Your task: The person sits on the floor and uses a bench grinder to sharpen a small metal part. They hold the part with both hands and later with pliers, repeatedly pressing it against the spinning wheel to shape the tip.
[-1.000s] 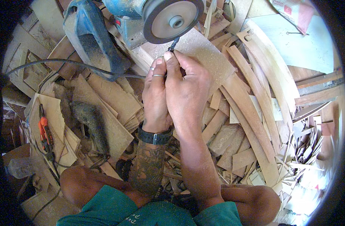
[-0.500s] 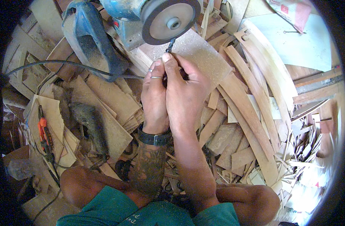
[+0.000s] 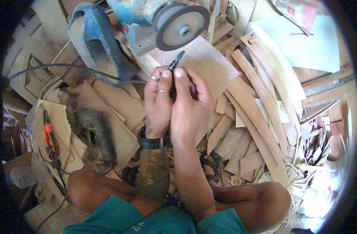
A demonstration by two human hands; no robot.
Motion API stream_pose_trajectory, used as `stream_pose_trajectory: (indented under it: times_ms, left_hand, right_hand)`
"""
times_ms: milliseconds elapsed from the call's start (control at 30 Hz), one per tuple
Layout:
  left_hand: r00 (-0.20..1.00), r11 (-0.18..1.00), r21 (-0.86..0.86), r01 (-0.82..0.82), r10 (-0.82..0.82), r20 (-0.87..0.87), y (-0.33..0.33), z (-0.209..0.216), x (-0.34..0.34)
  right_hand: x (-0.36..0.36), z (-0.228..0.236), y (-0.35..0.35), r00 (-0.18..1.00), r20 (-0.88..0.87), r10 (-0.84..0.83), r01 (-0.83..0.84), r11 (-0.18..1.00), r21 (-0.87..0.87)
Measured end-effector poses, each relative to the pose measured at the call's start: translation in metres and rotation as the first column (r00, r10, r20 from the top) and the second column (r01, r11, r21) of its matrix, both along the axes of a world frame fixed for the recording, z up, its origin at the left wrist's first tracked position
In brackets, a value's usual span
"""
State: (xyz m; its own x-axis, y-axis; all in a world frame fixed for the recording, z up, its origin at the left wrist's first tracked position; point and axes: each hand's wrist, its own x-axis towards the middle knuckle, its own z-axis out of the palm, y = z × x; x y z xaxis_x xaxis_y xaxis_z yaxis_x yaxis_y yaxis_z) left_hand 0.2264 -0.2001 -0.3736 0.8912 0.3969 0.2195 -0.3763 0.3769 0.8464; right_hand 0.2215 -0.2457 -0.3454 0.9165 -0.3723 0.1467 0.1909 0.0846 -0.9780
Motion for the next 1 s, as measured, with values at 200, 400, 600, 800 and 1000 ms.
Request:
stream_pose_trajectory:
  times_ms: [200,400,600,800,1000]
  left_hand:
    - [0.992,0.992,-0.031,-0.119,0.120,0.037,0.002,-0.033,-0.020]
    - [0.965,0.969,-0.003,0.248,-0.246,0.092,-0.001,-0.050,-0.033]
    - [0.914,0.917,0.047,0.395,-0.398,0.076,0.001,-0.039,-0.044]
    - [0.966,0.965,-0.046,0.260,-0.260,0.012,0.005,-0.023,-0.066]
    - [0.956,0.957,-0.040,0.287,-0.289,-0.052,0.017,-0.006,-0.079]
  right_hand:
    - [-0.083,0.045,0.033,0.769,0.420,0.482,-0.312,0.856,-0.413]
    - [-0.148,0.072,0.118,0.326,-0.219,0.920,-0.559,0.001,-0.829]
    - [-0.137,0.070,0.248,0.472,-0.171,0.865,-0.407,0.042,-0.913]
    - [-0.153,0.028,0.285,0.421,-0.197,0.885,-0.248,-0.097,-0.964]
    - [-0.150,0.034,0.332,0.353,-0.496,0.794,-0.580,-0.230,-0.782]
